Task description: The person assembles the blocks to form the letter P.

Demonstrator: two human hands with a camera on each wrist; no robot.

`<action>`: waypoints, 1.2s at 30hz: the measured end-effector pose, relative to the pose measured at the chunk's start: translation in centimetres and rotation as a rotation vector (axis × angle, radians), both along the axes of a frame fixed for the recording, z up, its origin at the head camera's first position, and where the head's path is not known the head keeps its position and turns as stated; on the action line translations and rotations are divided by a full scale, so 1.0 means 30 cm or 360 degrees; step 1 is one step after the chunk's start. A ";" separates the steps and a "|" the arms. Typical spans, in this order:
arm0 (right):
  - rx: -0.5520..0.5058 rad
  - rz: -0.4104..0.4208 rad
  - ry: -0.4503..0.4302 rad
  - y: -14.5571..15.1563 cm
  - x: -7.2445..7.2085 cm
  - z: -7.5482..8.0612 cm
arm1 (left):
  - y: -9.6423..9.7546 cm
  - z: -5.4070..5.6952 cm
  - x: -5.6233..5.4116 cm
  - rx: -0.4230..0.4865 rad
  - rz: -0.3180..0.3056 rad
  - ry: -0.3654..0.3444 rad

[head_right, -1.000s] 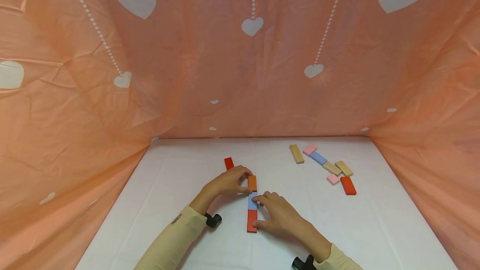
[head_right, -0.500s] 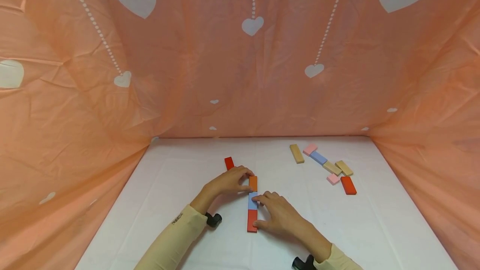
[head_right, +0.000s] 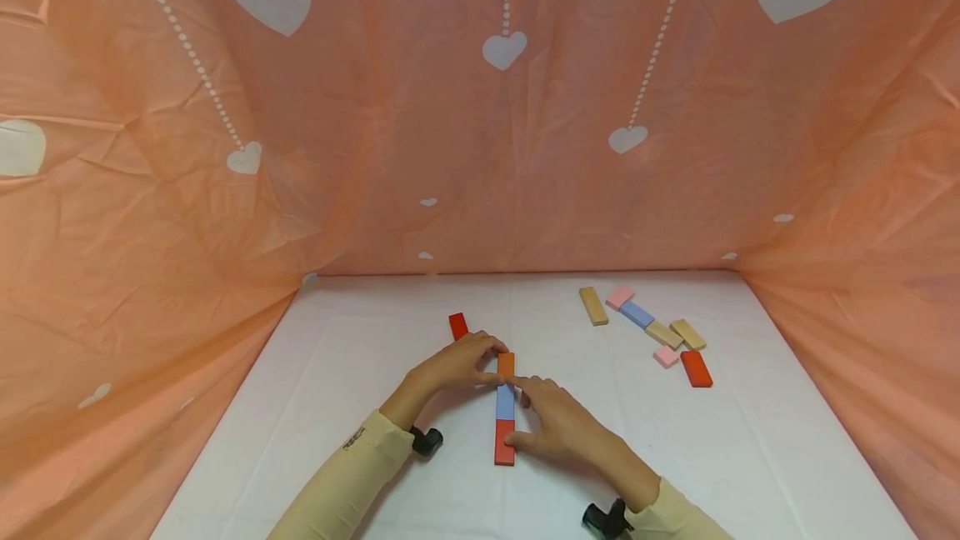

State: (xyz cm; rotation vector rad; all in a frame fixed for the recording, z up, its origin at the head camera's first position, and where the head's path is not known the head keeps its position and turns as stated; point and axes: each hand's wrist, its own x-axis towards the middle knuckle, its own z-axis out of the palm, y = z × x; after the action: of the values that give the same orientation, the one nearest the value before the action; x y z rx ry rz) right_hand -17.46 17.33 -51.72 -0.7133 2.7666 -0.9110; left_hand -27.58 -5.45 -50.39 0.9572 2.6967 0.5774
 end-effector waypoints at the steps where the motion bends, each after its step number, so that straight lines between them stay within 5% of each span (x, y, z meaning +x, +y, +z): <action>1: -0.0011 -0.0001 -0.0012 0.000 -0.003 0.000 | 0.000 -0.001 0.000 0.0001 0.0002 -0.0002; 22: -0.0027 0.0059 0.0008 0.000 -0.022 0.003 | -0.042 0.004 -0.010 0.0080 0.0034 0.0132; 29: -0.0018 0.0055 0.0009 -0.002 -0.020 0.002 | -0.091 0.006 -0.052 0.0060 0.0184 0.0320; 36: -0.0020 0.0030 -0.0043 -0.005 -0.017 0.008 | -0.142 -0.016 -0.099 0.0062 0.0333 0.0308</action>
State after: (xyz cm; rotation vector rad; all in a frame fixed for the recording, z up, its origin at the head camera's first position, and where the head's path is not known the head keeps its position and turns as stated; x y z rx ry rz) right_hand -17.97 17.18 -51.49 -0.7223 2.7287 -0.9281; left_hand -30.54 -9.71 -50.87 0.7814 2.9934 0.6066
